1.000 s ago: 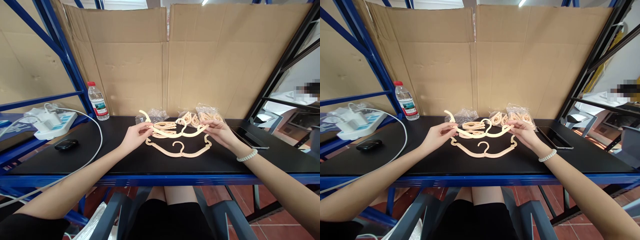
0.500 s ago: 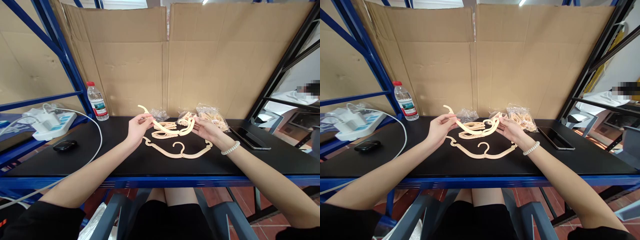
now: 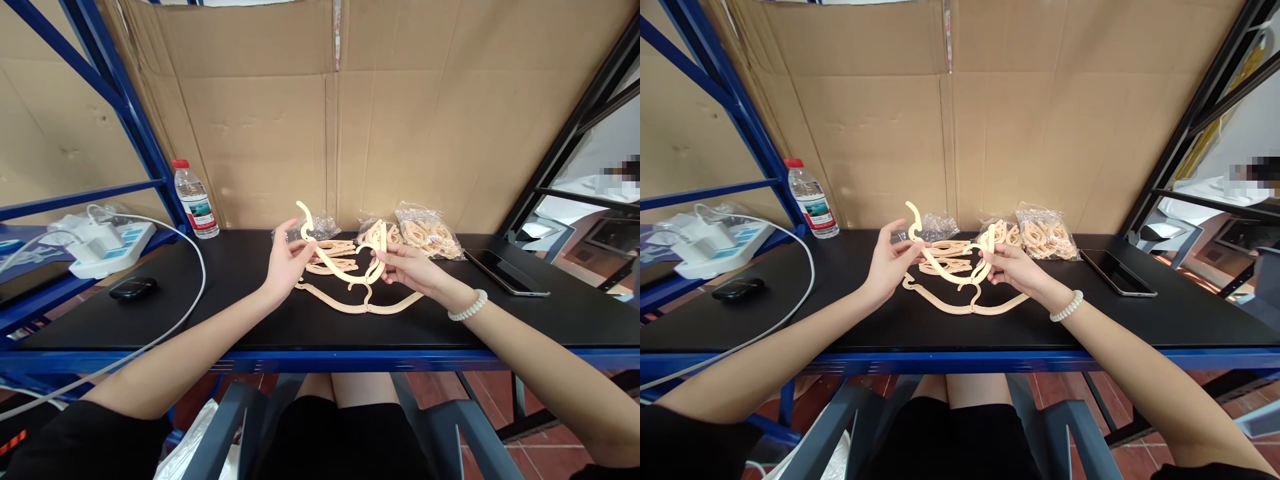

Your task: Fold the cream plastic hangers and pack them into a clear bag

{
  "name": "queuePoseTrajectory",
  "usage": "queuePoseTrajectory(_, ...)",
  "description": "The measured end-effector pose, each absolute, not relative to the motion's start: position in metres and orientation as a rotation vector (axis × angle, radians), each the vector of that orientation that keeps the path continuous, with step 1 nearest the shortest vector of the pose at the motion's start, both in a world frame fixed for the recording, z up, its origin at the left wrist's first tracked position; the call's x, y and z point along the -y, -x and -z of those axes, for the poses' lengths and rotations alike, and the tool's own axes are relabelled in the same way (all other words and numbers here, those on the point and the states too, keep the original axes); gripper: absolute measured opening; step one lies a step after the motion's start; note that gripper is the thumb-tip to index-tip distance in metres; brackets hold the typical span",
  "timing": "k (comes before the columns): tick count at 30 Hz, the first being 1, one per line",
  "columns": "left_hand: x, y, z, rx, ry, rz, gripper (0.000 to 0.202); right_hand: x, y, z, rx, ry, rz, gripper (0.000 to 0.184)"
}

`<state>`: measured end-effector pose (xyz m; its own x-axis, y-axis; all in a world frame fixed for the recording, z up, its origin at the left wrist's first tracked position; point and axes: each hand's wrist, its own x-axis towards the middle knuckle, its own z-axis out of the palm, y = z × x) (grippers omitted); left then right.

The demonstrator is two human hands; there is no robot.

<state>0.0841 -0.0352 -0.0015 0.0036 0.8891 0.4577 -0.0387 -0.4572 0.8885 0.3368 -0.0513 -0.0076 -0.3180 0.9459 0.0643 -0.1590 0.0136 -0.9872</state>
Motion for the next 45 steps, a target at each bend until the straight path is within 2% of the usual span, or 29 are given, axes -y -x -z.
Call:
queuePoseTrajectory(11,0.046,-0.087,0.002,-0.873,-1.810,-1.334,0.011,0.041,-0.351,0.008,1.201,0.844,-1.267,0.025)
queuePoseTrajectory(16,0.049,-0.088,0.004,-0.874,-1.776,-1.342,0.013,0.043,-0.348,0.009,1.212,0.848,-1.304,0.026)
queuePoseTrajectory(27,0.043,-0.086,0.007,-0.828,-1.503,-1.307,0.052,0.052,-0.333,0.012,1.408,0.811,-1.373,0.029)
queuePoseTrajectory(33,0.050,-0.095,0.007,-0.769,-1.531,-1.285,0.037,0.061,-0.317,0.014,1.584,0.800,-1.371,0.032)
queuePoseTrajectory(45,0.058,-0.100,0.007,-0.782,-1.599,-1.256,0.034,0.071,-0.310,0.009,1.804,0.844,-1.131,0.035)
